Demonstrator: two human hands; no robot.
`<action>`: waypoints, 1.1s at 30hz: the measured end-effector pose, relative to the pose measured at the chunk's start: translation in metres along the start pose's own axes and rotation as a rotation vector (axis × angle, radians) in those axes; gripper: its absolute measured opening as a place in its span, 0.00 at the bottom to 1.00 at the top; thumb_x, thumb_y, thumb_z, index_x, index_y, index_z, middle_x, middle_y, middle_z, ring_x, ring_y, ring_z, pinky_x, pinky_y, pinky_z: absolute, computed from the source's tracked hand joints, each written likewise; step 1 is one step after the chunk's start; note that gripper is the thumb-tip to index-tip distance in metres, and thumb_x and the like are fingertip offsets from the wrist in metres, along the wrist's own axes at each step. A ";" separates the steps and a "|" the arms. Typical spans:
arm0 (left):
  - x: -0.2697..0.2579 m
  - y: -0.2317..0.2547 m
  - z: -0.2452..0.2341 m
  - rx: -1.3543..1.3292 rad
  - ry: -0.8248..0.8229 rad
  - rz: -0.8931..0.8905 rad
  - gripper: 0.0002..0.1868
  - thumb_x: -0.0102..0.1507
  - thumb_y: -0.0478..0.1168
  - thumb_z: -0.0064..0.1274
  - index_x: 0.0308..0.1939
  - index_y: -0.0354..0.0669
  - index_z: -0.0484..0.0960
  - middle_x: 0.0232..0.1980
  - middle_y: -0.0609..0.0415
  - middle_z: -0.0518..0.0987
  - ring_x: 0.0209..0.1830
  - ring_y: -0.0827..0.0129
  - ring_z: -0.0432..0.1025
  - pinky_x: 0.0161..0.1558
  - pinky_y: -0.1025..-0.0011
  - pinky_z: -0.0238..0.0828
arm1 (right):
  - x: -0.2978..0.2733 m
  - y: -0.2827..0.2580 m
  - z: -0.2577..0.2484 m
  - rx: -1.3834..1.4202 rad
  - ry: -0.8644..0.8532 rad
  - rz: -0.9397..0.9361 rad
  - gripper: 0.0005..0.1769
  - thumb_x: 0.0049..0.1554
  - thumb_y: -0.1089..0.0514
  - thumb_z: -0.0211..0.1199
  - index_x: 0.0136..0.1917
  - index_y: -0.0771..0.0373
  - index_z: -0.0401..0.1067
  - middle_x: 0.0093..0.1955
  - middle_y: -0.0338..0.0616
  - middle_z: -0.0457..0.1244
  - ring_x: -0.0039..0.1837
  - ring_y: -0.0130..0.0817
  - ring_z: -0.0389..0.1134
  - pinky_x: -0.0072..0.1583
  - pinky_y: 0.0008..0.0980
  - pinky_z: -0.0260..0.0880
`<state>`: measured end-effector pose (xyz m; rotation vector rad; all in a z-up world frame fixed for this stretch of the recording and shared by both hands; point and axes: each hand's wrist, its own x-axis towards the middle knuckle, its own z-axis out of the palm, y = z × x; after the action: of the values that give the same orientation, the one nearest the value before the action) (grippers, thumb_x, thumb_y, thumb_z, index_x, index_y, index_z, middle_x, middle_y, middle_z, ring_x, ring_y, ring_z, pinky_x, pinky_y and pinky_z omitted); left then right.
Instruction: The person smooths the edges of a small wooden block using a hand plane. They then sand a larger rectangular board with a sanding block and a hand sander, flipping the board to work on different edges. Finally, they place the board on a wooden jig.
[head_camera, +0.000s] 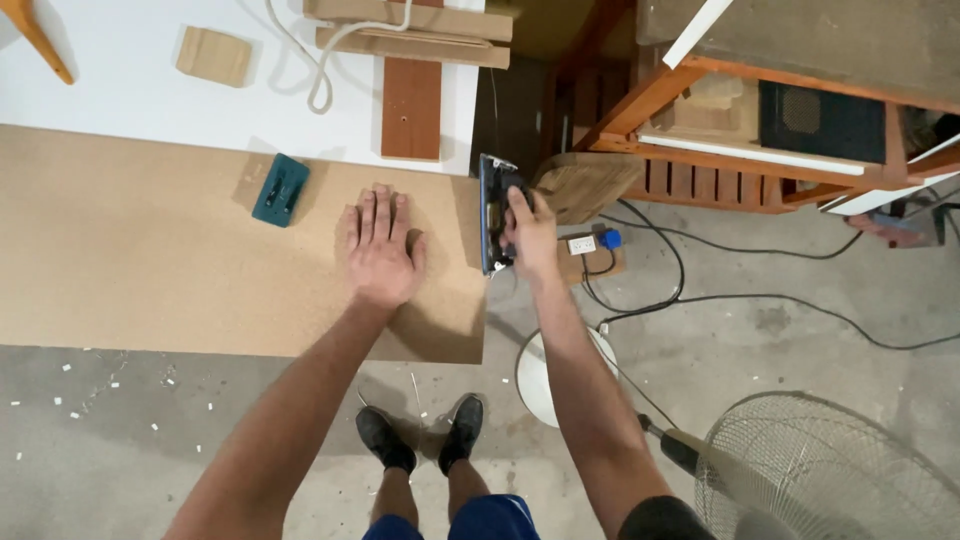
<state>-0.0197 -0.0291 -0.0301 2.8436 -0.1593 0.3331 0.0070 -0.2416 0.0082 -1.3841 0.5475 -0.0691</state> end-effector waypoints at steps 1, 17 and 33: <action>0.000 0.000 0.002 -0.006 0.000 -0.002 0.37 0.68 0.57 0.46 0.78 0.45 0.65 0.82 0.41 0.57 0.82 0.49 0.50 0.81 0.47 0.32 | -0.015 0.006 -0.007 0.003 0.018 0.024 0.13 0.62 0.53 0.62 0.38 0.59 0.67 0.23 0.39 0.53 0.19 0.27 0.53 0.21 0.29 0.58; 0.002 0.003 0.000 -0.009 -0.010 -0.011 0.36 0.68 0.55 0.47 0.78 0.44 0.65 0.82 0.41 0.57 0.82 0.49 0.50 0.81 0.48 0.32 | -0.137 0.021 -0.053 -0.671 -0.070 0.105 0.21 0.63 0.43 0.62 0.37 0.60 0.70 0.23 0.44 0.64 0.26 0.36 0.70 0.29 0.31 0.69; 0.000 0.002 0.001 -0.039 -0.058 -0.021 0.39 0.65 0.53 0.52 0.78 0.44 0.64 0.82 0.42 0.56 0.83 0.50 0.47 0.81 0.48 0.30 | -0.077 0.064 -0.041 -1.121 -0.105 -0.451 0.19 0.63 0.41 0.61 0.51 0.59 0.75 0.41 0.54 0.70 0.47 0.55 0.74 0.47 0.47 0.75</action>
<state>-0.0197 -0.0318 -0.0309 2.8157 -0.1455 0.2406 -0.0940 -0.2383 -0.0305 -2.5738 0.1388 -0.0518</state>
